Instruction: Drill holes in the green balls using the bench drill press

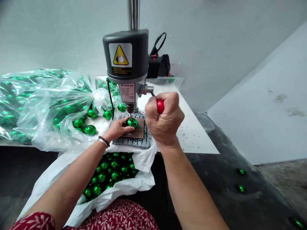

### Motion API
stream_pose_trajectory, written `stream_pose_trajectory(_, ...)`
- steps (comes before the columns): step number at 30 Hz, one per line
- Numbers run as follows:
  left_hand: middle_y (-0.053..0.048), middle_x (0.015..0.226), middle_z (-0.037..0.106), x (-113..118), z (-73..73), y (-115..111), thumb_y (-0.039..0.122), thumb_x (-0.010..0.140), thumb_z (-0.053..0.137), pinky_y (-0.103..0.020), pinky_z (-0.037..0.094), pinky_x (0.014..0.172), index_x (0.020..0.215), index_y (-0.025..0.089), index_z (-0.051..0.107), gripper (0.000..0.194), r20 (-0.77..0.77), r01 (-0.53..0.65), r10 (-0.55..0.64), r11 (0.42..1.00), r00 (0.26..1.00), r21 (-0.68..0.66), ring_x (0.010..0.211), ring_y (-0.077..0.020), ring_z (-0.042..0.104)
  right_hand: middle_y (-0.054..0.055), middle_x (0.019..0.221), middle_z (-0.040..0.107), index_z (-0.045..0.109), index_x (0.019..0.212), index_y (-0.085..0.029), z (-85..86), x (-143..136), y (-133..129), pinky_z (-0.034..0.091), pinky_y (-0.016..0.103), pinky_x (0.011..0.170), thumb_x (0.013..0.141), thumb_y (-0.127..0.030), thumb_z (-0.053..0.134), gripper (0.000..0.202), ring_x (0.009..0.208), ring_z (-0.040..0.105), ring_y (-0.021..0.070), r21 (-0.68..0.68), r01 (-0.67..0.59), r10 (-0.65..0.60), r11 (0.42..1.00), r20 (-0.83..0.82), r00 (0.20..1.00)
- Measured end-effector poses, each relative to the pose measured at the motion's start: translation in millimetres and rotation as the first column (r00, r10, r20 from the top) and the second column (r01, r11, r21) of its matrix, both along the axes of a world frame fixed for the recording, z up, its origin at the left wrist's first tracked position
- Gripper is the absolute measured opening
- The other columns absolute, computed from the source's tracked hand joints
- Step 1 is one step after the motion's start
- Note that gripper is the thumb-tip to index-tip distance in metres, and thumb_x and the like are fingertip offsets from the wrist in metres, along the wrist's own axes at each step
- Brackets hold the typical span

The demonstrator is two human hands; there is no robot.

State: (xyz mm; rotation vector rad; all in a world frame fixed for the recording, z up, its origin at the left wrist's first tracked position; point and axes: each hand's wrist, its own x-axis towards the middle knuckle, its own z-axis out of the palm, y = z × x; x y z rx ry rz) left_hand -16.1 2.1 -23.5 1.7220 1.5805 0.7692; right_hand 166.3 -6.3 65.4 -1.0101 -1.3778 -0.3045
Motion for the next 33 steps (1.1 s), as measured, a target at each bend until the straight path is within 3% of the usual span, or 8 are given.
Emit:
stream_pose_trajectory(6, -0.004, 0.123, 0.073, 1, -1.7, -1, 0.036, 0.075, 0.075, -0.034, 0.047, 0.107, 0.137, 0.019, 0.061, 0.066, 0.022, -0.011, 0.011, 1.000, 1.000, -0.009, 0.121, -0.0260, 0.064, -0.003, 0.067, 0.054, 0.051, 0.085, -0.018, -11.7, -2, 0, 0.041, 0.018, 0.057, 0.093, -0.030, 0.048, 0.014, 0.057, 0.049, 0.0041, 0.103, 0.008, -0.012, 0.995, 0.038, 0.999)
stream_pose_trajectory(14, -0.006, 0.122, 0.073, 1, 0.5, -3, 0.034, 0.073, 0.077, -0.035, 0.049, 0.103, 0.133, 0.018, 0.064, 0.063, 0.064, -0.014, 0.013, 1.000, 0.998, 0.016, 0.115, -0.0266, 0.066, -0.001, 0.071, 0.057, 0.049, 0.086, -0.018, -35.4, -5, -4, 0.040, 0.019, 0.058, 0.093, -0.032, 0.049, 0.016, 0.061, 0.052, 0.0051, 0.126, -0.008, 0.004, 0.992, 0.028, 1.000)
stream_pose_trajectory(17, -0.004, 0.110, 0.075, 4, 0.8, -3, 0.034, 0.072, 0.077, -0.033, 0.052, 0.095, 0.129, 0.017, 0.065, 0.060, 0.058, -0.030, 0.030, 1.000, 0.998, 0.007, 0.105, -0.0249, 0.068, -0.001, 0.071, 0.054, 0.049, 0.084, -0.017, -20.7, -5, 1, 0.040, 0.019, 0.058, 0.095, -0.038, 0.046, 0.023, 0.061, 0.050, 0.0047, 0.110, -0.026, 0.027, 0.994, -0.010, 1.000)
stream_pose_trajectory(22, -0.004, 0.096, 0.072, 5, -0.9, -3, 0.032, 0.069, 0.076, -0.031, 0.053, 0.084, 0.114, 0.014, 0.068, 0.049, 0.085, -0.074, 0.070, 0.996, 0.994, 0.052, 0.090, -0.0209, 0.066, -0.003, 0.070, 0.048, 0.050, 0.083, -0.014, 34.8, -3, 23, 0.034, 0.017, 0.058, 0.094, -0.038, 0.047, 0.027, 0.060, 0.040, 0.0017, -0.005, -0.035, 0.035, 0.999, -0.026, 0.999)
stream_pose_trajectory(24, -0.004, 0.097, 0.072, -2, 2.5, -12, 0.030, 0.070, 0.073, -0.030, 0.052, 0.084, 0.111, 0.014, 0.068, 0.044, 0.131, -0.055, 0.042, 0.994, 0.991, 0.099, 0.090, -0.0195, 0.065, -0.004, 0.069, 0.045, 0.049, 0.082, -0.013, 48.9, -3, 28, 0.034, 0.017, 0.061, 0.093, -0.034, 0.049, 0.024, 0.061, 0.037, 0.0009, -0.059, -0.024, 0.021, 0.998, -0.043, 0.999)
stream_pose_trajectory(29, -0.006, 0.109, 0.073, -45, 26.2, -60, 0.038, 0.068, 0.078, -0.032, 0.053, 0.084, 0.117, 0.019, 0.070, 0.053, -0.016, 0.266, -0.266, 0.964, 0.964, 0.020, 0.091, -0.0200, 0.065, -0.005, 0.073, 0.048, 0.048, 0.087, -0.013, 53.5, -4, 27, 0.035, 0.019, 0.067, 0.092, -0.028, 0.052, 0.016, 0.064, 0.039, 0.0009, -0.163, -0.034, 0.021, 0.986, -0.082, 0.996)
stream_pose_trajectory(31, -0.008, 0.113, 0.073, -63, 37.0, -76, 0.041, 0.070, 0.077, -0.032, 0.054, 0.083, 0.121, 0.020, 0.070, 0.055, -0.054, 0.260, -0.259, 0.966, 0.964, 0.006, 0.089, -0.0192, 0.065, -0.005, 0.075, 0.051, 0.048, 0.087, -0.014, 51.3, -4, 26, 0.037, 0.020, 0.069, 0.091, -0.027, 0.052, 0.014, 0.066, 0.043, 0.0010, -0.174, -0.044, 0.028, 0.984, -0.096, 0.995)
stream_pose_trajectory(33, -0.009, 0.112, 0.074, -79, 45.8, -82, 0.042, 0.080, 0.068, -0.031, 0.054, 0.082, 0.121, 0.019, 0.070, 0.047, -0.093, 0.104, -0.099, 0.993, 0.991, 0.050, 0.088, -0.0187, 0.066, -0.005, 0.077, 0.053, 0.050, 0.085, -0.015, 49.4, -2, 27, 0.037, 0.021, 0.069, 0.090, -0.028, 0.052, 0.015, 0.068, 0.046, 0.0013, -0.139, -0.039, 0.027, 0.990, -0.094, 0.995)
